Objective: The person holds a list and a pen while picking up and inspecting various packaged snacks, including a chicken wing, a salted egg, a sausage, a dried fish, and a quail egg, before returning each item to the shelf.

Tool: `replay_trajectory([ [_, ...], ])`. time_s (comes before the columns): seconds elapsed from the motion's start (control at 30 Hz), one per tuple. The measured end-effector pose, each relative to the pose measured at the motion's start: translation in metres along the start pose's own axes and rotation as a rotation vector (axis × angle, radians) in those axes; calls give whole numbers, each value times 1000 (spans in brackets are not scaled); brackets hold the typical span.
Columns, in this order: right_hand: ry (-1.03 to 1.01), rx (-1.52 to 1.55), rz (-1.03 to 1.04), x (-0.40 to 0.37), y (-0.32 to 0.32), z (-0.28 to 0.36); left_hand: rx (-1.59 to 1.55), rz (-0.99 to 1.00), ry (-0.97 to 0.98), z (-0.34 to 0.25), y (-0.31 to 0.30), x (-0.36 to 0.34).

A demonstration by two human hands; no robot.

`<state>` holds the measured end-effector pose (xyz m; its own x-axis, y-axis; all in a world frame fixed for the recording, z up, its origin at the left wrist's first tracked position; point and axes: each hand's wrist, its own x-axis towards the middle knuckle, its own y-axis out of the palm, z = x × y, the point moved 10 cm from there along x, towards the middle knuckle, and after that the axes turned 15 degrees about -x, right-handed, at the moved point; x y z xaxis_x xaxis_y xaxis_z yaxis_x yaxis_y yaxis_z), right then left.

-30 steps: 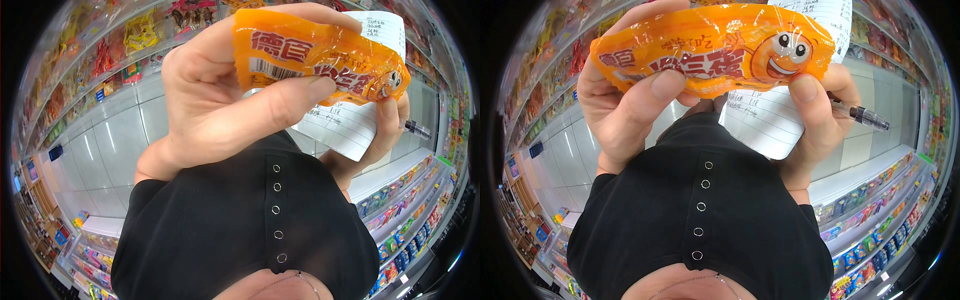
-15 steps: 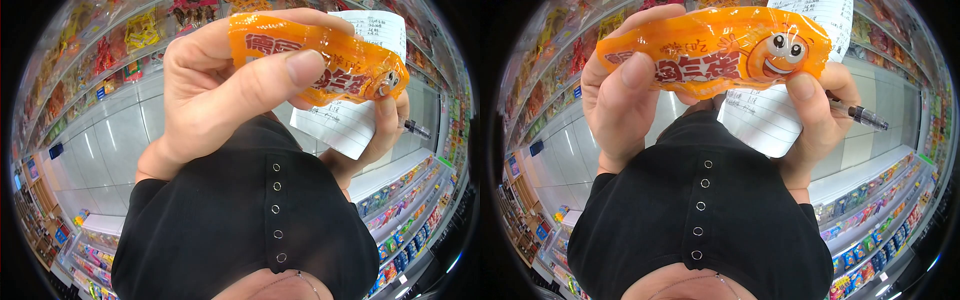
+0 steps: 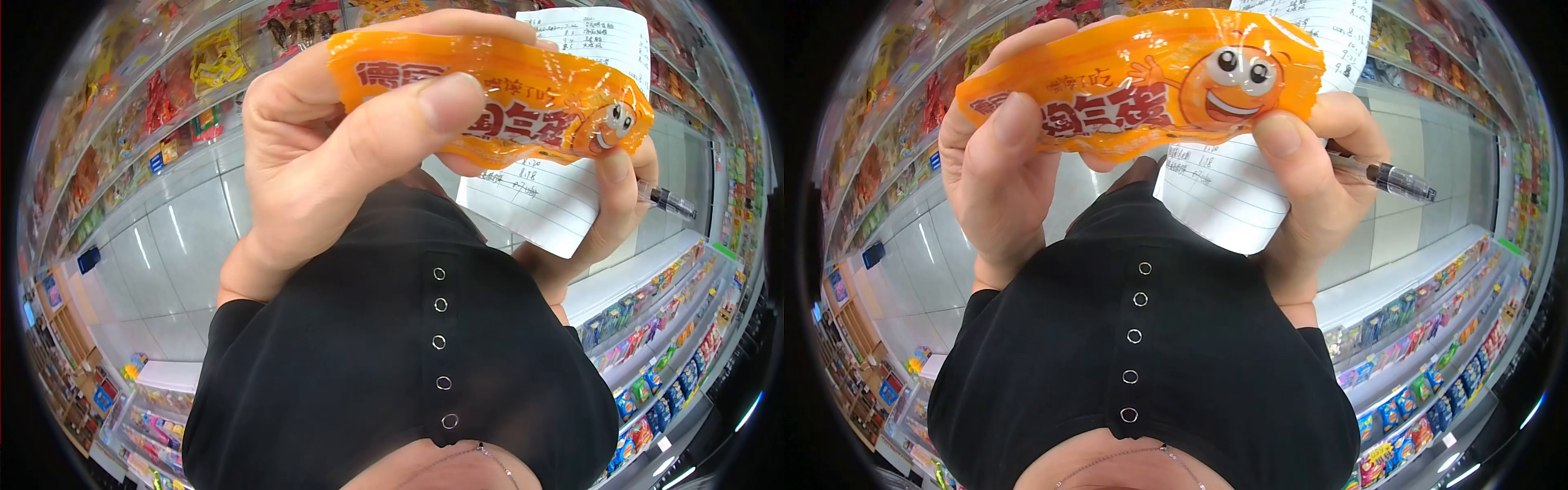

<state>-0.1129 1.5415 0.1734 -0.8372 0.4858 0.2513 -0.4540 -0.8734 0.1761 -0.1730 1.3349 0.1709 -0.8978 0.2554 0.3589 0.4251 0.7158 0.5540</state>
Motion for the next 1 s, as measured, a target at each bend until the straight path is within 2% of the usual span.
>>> replay_trajectory([
  [0.17, 24, 20, 53, 1, -1, -3, -76, 37, -83, 6, 2, 0],
  [0.27, -1, 7, 68, 3, 1, -2, -103, -7, -37, 5, -2, 2],
  [0.37, -45, -8, 68, 4, 2, 2, -145, 97, -66, 7, 3, 4],
  [0.47, -104, -52, 89, 6, 2, 4, -124, 116, -93, 9, 5, 6],
  [0.7, -205, -134, 111, 5, -2, 8, -76, 30, -77, 9, -3, 10],
  [0.9, -228, -190, 50, 6, -8, 11, -75, 82, -111, 11, 5, 13],
  [1.0, -173, -209, -28, 9, -14, 6, -68, 121, -132, 11, 12, 16],
])
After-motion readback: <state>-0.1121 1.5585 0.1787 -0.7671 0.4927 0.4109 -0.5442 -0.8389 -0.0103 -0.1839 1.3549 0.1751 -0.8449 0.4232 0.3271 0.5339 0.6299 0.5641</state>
